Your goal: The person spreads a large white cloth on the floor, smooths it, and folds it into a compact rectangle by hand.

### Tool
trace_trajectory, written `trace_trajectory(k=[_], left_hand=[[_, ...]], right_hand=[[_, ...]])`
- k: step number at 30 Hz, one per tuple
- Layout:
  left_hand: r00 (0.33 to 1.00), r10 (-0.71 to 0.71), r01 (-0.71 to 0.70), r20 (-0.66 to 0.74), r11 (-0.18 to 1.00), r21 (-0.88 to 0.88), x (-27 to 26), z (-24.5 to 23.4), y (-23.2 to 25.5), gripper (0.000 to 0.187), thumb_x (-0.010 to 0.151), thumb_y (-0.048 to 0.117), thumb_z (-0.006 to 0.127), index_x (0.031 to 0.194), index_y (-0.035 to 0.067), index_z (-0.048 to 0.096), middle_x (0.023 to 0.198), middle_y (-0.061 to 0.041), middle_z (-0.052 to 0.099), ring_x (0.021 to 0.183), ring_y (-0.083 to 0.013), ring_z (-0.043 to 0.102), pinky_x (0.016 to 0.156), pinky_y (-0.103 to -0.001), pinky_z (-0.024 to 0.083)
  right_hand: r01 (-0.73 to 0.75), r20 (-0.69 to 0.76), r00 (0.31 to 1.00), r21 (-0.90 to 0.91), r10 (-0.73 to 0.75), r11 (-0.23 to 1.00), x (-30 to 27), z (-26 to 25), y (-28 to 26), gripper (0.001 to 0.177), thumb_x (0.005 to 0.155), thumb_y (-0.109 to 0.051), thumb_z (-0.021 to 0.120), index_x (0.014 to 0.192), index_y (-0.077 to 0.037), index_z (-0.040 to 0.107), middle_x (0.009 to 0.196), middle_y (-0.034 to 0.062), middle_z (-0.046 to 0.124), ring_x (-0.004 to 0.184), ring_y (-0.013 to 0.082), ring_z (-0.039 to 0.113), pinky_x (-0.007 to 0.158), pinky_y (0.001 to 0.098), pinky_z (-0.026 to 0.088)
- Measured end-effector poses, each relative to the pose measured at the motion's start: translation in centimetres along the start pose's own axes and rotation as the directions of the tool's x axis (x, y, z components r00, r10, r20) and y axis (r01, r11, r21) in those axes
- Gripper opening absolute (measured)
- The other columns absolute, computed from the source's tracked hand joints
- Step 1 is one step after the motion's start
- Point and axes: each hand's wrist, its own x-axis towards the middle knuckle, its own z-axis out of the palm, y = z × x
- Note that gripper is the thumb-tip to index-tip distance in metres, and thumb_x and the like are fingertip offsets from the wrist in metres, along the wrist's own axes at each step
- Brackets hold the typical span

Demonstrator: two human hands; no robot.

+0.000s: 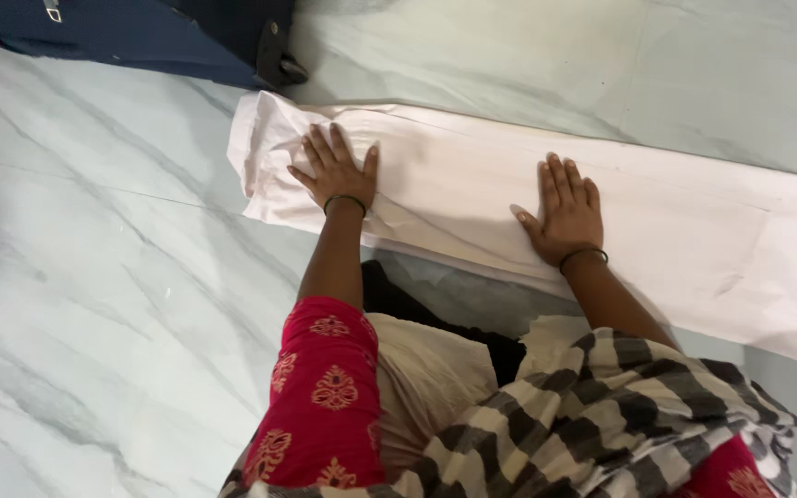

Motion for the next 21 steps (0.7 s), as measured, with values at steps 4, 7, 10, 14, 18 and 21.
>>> trace_trajectory(k=[4, 7, 10, 14, 18, 21], left_hand=[[0.976, -0.202, 0.189, -0.084, 0.971, -0.144, 0.1, 2.2, 0.8, 0.087, 0.101, 0.074, 0.017, 0.165, 0.018, 0.000, 0.172, -0.010, -0.007, 0.160, -0.0325, -0.005, 0.121, -0.066, -0.001], [0.995, 0.031, -0.036, -0.092, 0.998, -0.048, -1.0, 1.1, 3.6, 0.088, 0.101, 0.072, 0.026, 0.165, 0.016, 0.000, 0.172, -0.011, -0.002, 0.158, -0.0364, 0.000, 0.120, -0.069, 0.002], [0.925, 0.379, -0.378, -0.012, 0.925, 0.039, -6.7, -2.1, 7.3, 0.092, 0.099, 0.068, 0.038, 0.164, 0.015, 0.002, 0.172, -0.011, 0.006, 0.157, -0.0367, 0.009, 0.120, -0.070, 0.006], [0.474, 0.773, -0.878, 0.421, 0.447, 0.170, -24.3, -4.7, 9.0, 0.099, 0.084, 0.065, 0.071, 0.154, 0.007, 0.034, 0.158, -0.019, 0.040, 0.145, -0.0362, 0.040, 0.120, -0.064, 0.019], [0.079, 0.938, -0.681, 0.338, 0.298, -0.669, -40.2, -6.3, 5.8, 0.048, 0.114, 0.037, 0.018, 0.148, 0.017, 0.045, 0.102, -0.015, 0.080, 0.089, -0.0255, 0.079, 0.096, -0.039, 0.054], [-0.238, 0.923, -0.743, -0.303, -0.374, -0.556, -48.6, -6.7, 6.3, 0.048, 0.099, 0.029, 0.048, 0.145, 0.016, 0.049, 0.131, -0.012, 0.071, 0.106, -0.0301, 0.074, 0.081, -0.040, 0.059]], right_hand=[[-0.023, -0.032, 0.999, 0.012, 0.023, 1.000, -0.3, 0.2, 0.2, 0.086, 0.100, -0.065, 0.029, 0.164, -0.009, 0.016, 0.172, 0.0092, 0.011, 0.157, 0.0286, 0.008, 0.124, 0.0481, 0.010], [-0.060, -0.061, 0.997, -0.042, 0.057, 0.997, -0.2, 0.2, -0.1, 0.082, 0.102, -0.065, 0.025, 0.164, -0.011, 0.016, 0.171, 0.0106, 0.009, 0.156, 0.0316, 0.007, 0.123, 0.0508, 0.008], [-0.095, -0.034, 0.995, -0.156, 0.091, 0.983, -1.1, 0.7, -0.8, 0.078, 0.102, -0.063, 0.023, 0.162, -0.015, 0.016, 0.170, 0.0095, 0.009, 0.155, 0.0314, 0.007, 0.121, 0.0539, 0.008], [0.040, -0.084, 0.995, -0.151, -0.053, 0.988, -4.7, 1.2, -0.3, 0.071, 0.103, -0.056, 0.034, 0.160, -0.014, 0.030, 0.167, 0.0090, 0.024, 0.154, 0.0297, 0.019, 0.122, 0.0546, 0.015], [-0.069, -0.179, 0.983, -0.176, 0.037, 0.982, -7.5, -0.3, 1.2, 0.053, 0.104, -0.043, 0.047, 0.147, -0.012, 0.053, 0.156, 0.0108, 0.046, 0.148, 0.0311, 0.034, 0.118, 0.0526, 0.025], [-0.131, -0.259, 0.957, 0.003, 0.128, 0.991, -9.8, -2.7, 2.2, 0.049, 0.106, -0.044, 0.049, 0.141, -0.012, 0.062, 0.148, 0.0108, 0.056, 0.139, 0.0303, 0.045, 0.114, 0.0535, 0.030]])
